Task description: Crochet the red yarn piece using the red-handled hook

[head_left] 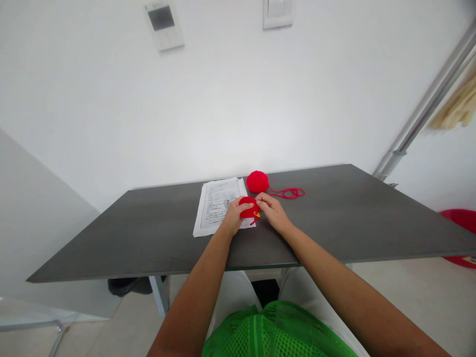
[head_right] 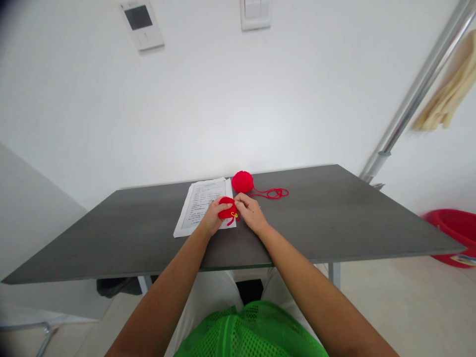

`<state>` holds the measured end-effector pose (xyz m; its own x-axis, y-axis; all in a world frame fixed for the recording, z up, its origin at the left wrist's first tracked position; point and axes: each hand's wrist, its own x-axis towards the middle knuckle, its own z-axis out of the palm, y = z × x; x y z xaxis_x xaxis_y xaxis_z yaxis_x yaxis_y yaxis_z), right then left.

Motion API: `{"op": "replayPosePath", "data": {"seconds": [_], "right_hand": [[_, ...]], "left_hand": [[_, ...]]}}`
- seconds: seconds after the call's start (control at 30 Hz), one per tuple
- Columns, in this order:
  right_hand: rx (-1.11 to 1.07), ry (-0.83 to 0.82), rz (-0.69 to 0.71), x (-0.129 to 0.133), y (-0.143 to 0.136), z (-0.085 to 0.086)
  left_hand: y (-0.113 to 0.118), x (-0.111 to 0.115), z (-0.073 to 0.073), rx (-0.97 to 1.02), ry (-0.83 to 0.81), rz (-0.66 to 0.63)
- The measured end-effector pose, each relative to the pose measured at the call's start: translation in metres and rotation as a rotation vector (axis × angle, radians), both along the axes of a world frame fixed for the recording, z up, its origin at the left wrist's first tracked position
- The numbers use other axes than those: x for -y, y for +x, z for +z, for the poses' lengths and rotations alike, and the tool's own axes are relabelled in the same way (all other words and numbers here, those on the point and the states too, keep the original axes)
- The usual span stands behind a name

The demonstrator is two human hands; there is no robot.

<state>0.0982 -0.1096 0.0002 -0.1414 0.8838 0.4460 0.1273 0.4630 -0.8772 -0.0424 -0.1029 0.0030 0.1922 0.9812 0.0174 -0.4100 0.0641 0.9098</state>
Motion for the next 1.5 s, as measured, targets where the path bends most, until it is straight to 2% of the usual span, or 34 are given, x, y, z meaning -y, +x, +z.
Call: {"op": "replayPosePath", "data": {"seconds": [0.6,1.5], "right_hand": [[-0.006,-0.008,-0.023,0.0022,-0.0009,0.0039],[-0.033,0.012,-0.01,0.0006,-0.0008,0.0003]], "left_hand": [[-0.0007,-0.0019,-0.0026,-0.025,-0.004,-0.008],[-0.001,-0.0017,-0.0039,-0.046,0.005,-0.018]]}}
